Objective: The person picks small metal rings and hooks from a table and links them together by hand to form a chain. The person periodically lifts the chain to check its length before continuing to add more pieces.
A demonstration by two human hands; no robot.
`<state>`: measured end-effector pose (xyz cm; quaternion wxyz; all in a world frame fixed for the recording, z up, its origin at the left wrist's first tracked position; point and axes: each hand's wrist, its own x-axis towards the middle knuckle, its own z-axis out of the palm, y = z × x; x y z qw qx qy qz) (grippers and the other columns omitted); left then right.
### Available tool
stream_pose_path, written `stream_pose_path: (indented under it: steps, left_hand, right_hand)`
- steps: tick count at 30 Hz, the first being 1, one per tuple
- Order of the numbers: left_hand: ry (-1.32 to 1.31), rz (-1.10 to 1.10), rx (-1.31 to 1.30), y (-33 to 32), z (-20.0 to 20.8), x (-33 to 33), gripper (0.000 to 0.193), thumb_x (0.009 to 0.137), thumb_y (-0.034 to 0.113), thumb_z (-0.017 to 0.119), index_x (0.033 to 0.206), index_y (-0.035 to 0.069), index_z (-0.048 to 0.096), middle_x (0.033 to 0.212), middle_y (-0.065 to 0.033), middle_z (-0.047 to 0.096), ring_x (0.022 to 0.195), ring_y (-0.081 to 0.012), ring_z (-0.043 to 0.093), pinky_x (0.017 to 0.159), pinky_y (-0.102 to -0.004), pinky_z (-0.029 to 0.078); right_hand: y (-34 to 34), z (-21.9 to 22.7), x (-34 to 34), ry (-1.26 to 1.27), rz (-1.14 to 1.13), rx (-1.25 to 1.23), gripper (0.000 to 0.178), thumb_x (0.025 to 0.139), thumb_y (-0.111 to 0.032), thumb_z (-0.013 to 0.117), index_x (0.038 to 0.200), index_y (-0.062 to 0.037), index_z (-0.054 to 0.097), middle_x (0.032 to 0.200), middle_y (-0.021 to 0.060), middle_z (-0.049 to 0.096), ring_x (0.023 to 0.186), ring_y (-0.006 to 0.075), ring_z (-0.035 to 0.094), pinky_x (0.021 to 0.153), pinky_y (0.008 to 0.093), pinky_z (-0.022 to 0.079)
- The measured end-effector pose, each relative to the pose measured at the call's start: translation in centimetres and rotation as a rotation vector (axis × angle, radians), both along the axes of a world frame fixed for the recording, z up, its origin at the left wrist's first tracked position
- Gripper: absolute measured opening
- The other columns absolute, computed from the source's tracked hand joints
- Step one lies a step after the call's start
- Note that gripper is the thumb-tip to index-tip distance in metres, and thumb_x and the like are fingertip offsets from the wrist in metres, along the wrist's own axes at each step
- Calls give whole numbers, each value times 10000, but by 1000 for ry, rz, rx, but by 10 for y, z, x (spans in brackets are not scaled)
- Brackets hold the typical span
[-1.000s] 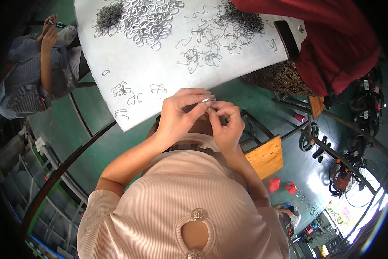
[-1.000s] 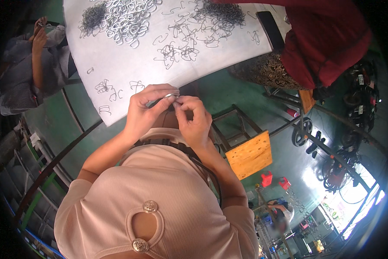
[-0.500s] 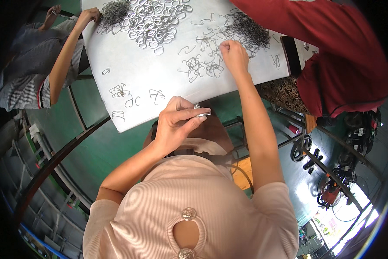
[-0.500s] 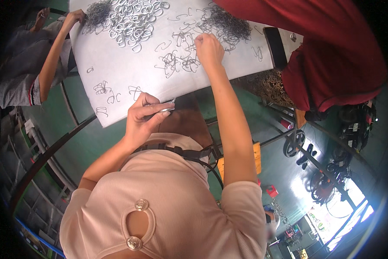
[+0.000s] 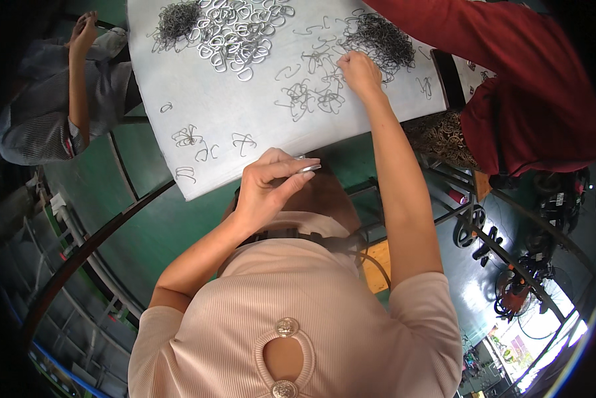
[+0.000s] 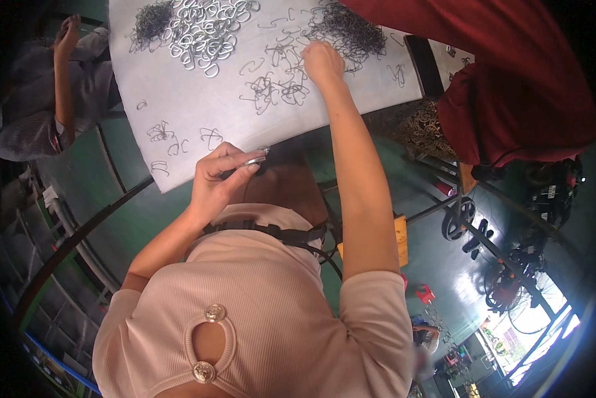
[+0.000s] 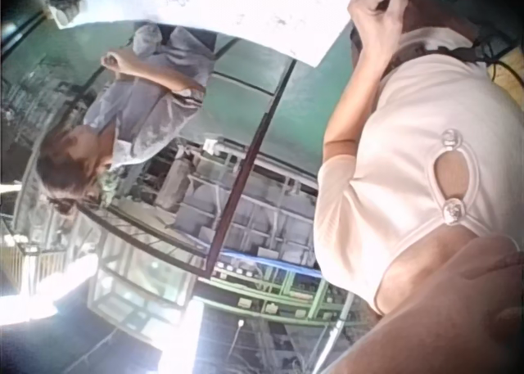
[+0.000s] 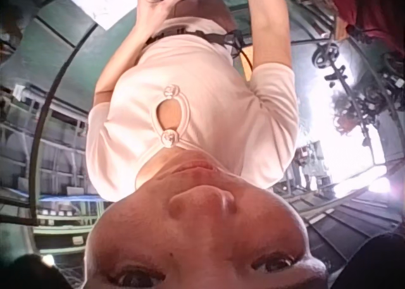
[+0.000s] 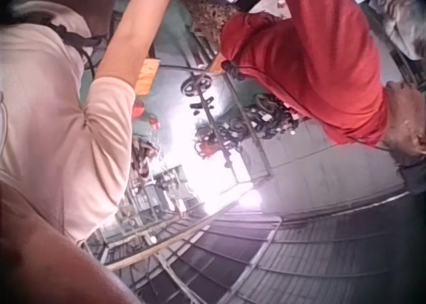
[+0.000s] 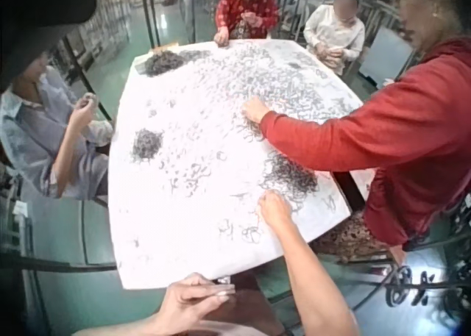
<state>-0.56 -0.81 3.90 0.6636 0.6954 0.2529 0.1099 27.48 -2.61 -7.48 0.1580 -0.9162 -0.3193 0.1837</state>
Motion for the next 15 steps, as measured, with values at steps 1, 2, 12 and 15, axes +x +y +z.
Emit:
stream_pose_path:
  steps: [1,2,12,15]
  left_hand:
    - [3,-5,5,0,1,-1,214,808,38,678,1015,82,712,770,-42,600,698,-97,551,638,-224,447]
    - [6,-9,9,0,2,-3,213,809,39,678,1015,82,712,769,-43,600,694,-98,555,638,-224,448]
    - [25,-26,3,-4,-3,-17,211,811,32,667,1014,68,711,788,-27,599,718,-92,526,658,-224,423]
    - [26,-45,54,-2,-6,-17,209,810,32,667,1009,70,713,770,-28,598,705,-91,524,645,-224,421]
  right_hand:
    - [5,5,0,21,26,-36,176,826,-163,583,933,-53,668,1056,126,626,989,306,601,833,431,479]
    - [10,9,-1,42,52,-73,187,824,-144,576,951,-43,670,1077,132,618,1014,308,595,843,439,481]
    - [-3,-14,3,101,-23,209,170,801,-91,568,938,-5,622,1004,162,637,934,317,616,811,403,487]
    - [-17,-37,0,155,-193,425,150,795,-92,611,912,-2,588,933,157,647,852,291,633,746,372,499]
